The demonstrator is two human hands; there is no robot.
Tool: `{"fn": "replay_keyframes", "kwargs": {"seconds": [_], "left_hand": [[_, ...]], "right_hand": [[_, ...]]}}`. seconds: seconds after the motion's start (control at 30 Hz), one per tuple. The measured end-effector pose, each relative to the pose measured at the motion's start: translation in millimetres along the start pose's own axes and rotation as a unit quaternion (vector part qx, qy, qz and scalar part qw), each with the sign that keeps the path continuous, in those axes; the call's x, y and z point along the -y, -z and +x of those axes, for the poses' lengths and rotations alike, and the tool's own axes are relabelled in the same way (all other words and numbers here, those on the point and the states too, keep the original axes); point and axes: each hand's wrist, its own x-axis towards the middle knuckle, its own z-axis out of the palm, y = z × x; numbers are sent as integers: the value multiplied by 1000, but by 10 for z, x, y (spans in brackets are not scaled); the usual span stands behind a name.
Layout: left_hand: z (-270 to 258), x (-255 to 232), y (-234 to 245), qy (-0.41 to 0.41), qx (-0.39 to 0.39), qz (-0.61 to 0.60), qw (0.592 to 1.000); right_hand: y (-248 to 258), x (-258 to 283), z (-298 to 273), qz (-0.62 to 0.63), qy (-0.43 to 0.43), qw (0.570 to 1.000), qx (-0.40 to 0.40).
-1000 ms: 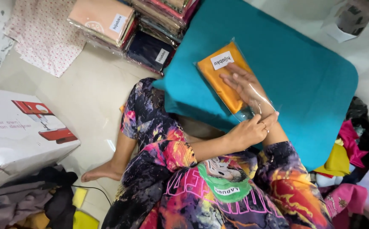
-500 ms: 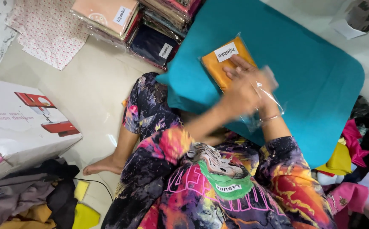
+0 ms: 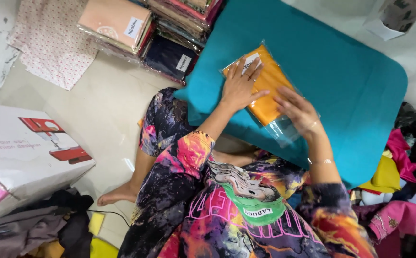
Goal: The person folds a piece of yellow fabric on a cushion, cleans it with a lint roller, and places it into a clear plastic sleeve.
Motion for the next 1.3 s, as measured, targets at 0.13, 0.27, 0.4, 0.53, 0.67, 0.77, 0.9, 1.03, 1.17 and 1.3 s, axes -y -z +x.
{"fn": "replay_keyframes", "kwargs": {"seconds": [0.13, 0.27, 0.4, 0.53, 0.67, 0.77, 0.9, 1.03, 1.17, 1.3], "left_hand": [[66, -91, 150, -10, 69, -11, 998], [456, -376, 23, -87, 21, -44, 995], [696, -837, -337, -241, 51, -42, 968], [1047, -1240, -1023, -243, 207, -40, 947], [1213, -1316, -889, -232, 277, -43, 931], [1202, -1312, -366, -233, 321, -51, 916], [1151, -1311, -56, -197, 350, -75, 913], [1188, -1184, -64, -252, 345, -75, 901], [1285, -905, 174, -242, 151, -240, 928], [1494, -660, 797, -254, -34, -426, 868]], "right_hand": [[428, -27, -547, 14, -26, 998, -63], [887, -334, -848, 95, -54, 986, -127], [911, -423, -974, 116, -37, 981, -151], [916, -450, -959, 102, -31, 983, -152], [878, -457, -930, 107, -13, 979, -175], [891, -463, -947, 106, -16, 977, -184], [837, -402, -988, 125, -29, 971, -202], [915, -467, -978, 131, -40, 968, -209], [860, -370, -977, 113, 3, 986, -125], [526, 9, -769, -11, 90, 991, -97]]}}
